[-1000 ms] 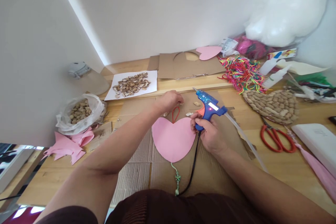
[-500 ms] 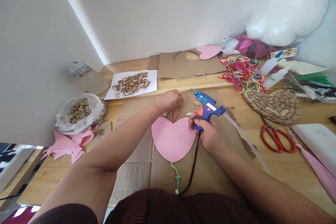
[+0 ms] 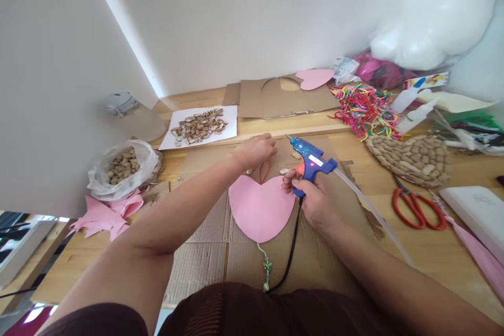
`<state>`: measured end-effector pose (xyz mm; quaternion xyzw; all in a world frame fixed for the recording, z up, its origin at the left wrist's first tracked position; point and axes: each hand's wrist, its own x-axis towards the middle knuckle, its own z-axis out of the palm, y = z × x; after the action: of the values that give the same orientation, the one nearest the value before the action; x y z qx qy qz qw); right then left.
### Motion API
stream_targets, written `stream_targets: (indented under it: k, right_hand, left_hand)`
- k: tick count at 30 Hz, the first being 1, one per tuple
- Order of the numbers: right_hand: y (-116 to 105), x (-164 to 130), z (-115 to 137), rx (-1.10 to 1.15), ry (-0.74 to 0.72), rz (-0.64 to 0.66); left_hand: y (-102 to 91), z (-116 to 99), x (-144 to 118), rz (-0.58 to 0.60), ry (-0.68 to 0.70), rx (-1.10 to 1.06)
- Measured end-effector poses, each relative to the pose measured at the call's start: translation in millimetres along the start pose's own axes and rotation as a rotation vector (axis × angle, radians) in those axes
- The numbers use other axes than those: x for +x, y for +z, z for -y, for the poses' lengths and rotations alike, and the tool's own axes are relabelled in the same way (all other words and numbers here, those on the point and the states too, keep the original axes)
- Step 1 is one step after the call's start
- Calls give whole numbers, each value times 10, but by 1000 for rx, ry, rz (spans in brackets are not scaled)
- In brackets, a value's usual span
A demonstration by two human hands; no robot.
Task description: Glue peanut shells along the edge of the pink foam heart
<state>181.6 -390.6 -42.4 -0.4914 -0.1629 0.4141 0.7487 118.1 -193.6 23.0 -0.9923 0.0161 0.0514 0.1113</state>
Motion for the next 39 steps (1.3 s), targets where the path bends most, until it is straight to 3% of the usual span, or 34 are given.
stream_targets:
  k: [6,13,20,31,39]
  right_hand:
    - [9,-5,3,4,-5,-8]
    - [9,2,-7,2,0,-7]
    - [5,-3,2,-4,0,9]
    - [1,1,-1,-7,-1,11]
    - [14,-2,2,5,-1,1]
  left_hand:
    - [56,65,-57,-88,-63,-90]
    - [61,-32,31,-25,-16,-128]
    - [77,25,38,2,-40,-115]
    - [39,-10,152,114,-353,-326]
    - [-139,16,104,78,-525,-489]
